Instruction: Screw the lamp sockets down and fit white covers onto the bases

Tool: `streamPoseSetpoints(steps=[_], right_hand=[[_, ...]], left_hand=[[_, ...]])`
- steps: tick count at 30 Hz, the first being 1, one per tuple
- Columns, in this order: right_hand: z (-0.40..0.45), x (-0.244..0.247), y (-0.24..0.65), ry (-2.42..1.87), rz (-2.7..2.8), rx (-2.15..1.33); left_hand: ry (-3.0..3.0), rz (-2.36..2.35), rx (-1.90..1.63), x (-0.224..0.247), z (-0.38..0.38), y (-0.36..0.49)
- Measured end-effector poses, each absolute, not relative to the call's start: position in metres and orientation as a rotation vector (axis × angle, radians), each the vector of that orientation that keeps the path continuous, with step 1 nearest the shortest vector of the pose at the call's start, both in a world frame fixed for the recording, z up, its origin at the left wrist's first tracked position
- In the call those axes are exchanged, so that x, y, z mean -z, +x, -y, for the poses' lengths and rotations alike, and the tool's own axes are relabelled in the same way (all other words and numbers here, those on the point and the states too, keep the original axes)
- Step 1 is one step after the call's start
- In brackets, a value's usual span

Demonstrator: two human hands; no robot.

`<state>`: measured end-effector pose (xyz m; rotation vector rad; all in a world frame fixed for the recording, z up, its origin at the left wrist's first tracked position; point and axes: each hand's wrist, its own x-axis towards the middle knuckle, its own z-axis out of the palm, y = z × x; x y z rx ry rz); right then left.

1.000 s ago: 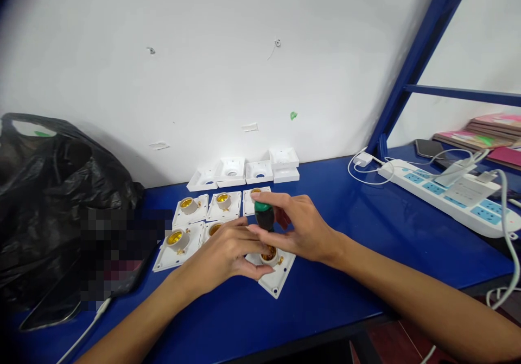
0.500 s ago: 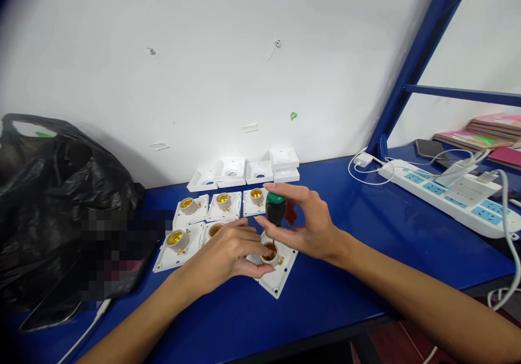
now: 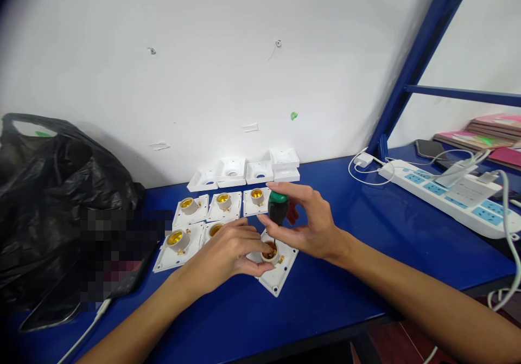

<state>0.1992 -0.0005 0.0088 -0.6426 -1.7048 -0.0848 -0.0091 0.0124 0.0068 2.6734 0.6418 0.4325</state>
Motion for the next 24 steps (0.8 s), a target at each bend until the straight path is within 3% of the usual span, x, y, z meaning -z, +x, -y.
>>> streamPoseSetpoints(steps=[15,24], right_hand=[[-0.0023,-0.0039,0.202,-0.646,1.763,0.023],[-0.0036,-0.0008,0.202,-0.662,1.776,-0.033]], left_hand=[[2.608,-0.821,-0.58,-0.0033,-0.0131,-0.0097],[2.683,-0.838,-0.387,0.0001,-0.0143,-0.0077]])
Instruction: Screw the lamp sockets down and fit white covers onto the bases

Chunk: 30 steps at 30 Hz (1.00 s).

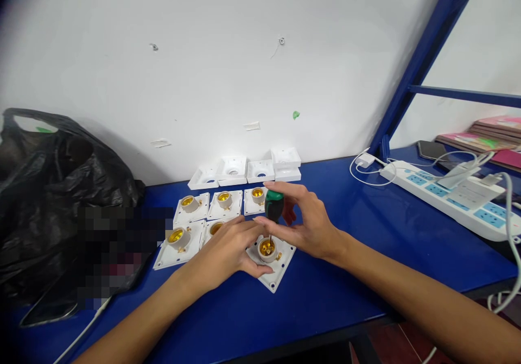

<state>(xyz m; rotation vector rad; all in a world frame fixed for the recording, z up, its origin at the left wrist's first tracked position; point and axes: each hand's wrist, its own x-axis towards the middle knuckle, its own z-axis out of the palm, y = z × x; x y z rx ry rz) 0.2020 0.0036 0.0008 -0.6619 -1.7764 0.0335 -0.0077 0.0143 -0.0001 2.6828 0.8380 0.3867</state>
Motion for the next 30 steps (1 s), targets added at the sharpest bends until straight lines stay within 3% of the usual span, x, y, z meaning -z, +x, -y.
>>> streamPoseSetpoints(steps=[30], right_hand=[[-0.0056,0.0041,0.2034,-0.634,1.799,-0.128]], left_hand=[[2.72,-0.826,-0.35,-0.0004,-0.0132,-0.0052]])
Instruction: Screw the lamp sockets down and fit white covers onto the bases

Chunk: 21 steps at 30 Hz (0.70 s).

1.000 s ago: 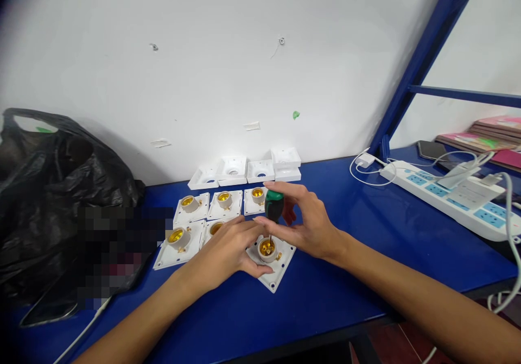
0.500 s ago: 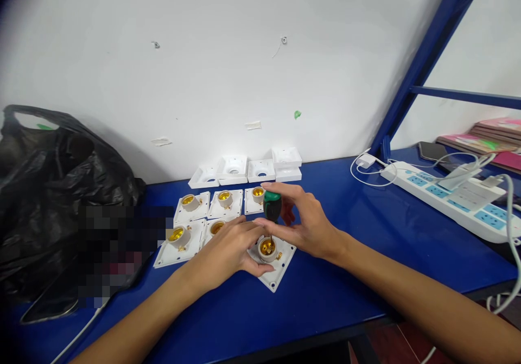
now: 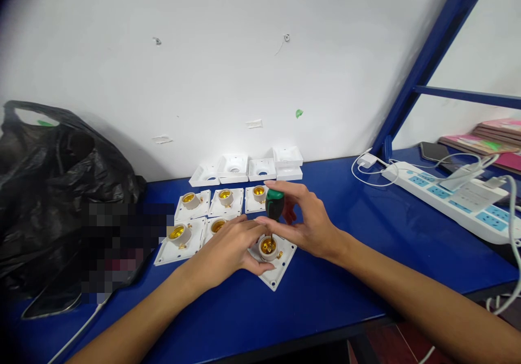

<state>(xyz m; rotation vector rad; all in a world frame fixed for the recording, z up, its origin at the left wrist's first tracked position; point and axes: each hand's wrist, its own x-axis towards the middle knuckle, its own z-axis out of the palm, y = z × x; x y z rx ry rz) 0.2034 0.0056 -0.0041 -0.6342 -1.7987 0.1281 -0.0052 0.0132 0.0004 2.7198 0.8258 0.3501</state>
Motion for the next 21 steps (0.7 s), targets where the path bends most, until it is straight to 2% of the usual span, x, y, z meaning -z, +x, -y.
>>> streamPoseSetpoints(steps=[21], right_hand=[[-0.0051,0.0012,0.2037,-0.683,1.832,-0.124]], left_hand=[[2.713,-0.837,-0.352,-0.0024,-0.0107,-0.0044]])
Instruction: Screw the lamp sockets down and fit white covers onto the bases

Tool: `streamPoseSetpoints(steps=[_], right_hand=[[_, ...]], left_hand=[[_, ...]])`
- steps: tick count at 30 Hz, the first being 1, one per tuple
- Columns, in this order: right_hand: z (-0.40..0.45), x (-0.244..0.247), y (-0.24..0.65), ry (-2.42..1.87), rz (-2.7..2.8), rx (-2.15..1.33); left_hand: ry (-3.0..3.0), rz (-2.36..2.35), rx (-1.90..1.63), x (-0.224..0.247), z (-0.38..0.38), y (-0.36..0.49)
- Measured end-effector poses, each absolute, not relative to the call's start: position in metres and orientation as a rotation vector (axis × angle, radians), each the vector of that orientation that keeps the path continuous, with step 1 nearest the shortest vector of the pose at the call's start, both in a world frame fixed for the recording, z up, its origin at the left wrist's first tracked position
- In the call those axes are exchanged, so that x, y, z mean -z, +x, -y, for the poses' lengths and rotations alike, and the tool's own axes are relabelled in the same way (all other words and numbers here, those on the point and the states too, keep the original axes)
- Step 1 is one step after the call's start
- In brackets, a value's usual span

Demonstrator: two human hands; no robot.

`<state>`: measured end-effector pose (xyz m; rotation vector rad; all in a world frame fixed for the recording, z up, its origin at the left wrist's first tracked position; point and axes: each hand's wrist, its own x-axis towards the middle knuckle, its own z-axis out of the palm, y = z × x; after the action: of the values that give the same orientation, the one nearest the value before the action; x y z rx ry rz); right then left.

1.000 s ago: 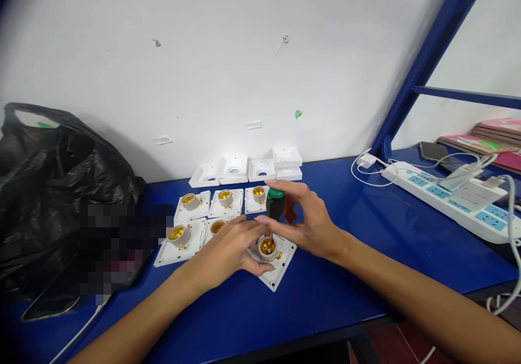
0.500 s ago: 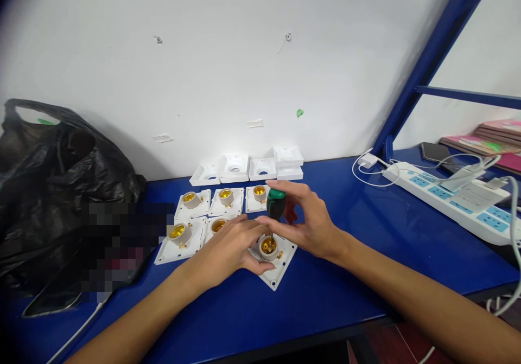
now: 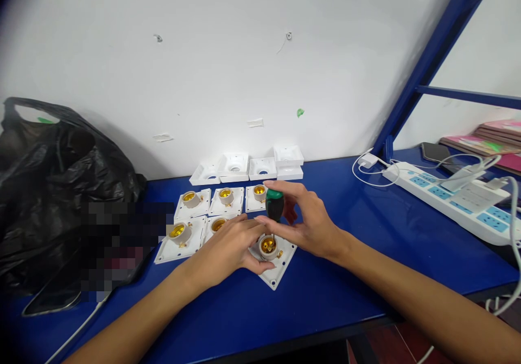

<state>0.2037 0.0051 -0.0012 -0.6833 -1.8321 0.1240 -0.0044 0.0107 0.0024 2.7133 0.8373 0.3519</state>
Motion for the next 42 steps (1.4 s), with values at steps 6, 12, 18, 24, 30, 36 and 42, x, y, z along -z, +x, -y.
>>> streamPoseSetpoints(steps=[6,12,18,24,30,36,42], right_hand=[[-0.004,0.0,0.202,-0.644,1.832,-0.143],[-0.005,0.0,0.201,-0.615,1.762,-0.109],[-0.007,0.005,0.204,-0.661,1.821,-0.149],[-0.009,-0.004,0.21,-0.715,1.963,-0.38],[-0.009,-0.009,0.208,-0.74,1.912,-0.483],[-0.007,-0.01,0.208,-0.671,1.921,-0.499],[-0.01,-0.008,0.206,-0.672,1.779,-0.45]], left_hand=[[2.734,-0.849,-0.341,-0.003,-0.012,-0.003],[2.669,-0.8,-0.326,0.001,-0.015,-0.004],[2.689,-0.827,-0.332,-0.001,-0.013,-0.005],[2.701,-0.851,-0.325,-0.002,-0.013,-0.004],[2.677,-0.833,-0.34,-0.001,-0.014,-0.004],[2.657,-0.814,-0.332,0.0,-0.015,-0.005],[2.659,-0.817,-0.323,0.0,-0.015,-0.004]])
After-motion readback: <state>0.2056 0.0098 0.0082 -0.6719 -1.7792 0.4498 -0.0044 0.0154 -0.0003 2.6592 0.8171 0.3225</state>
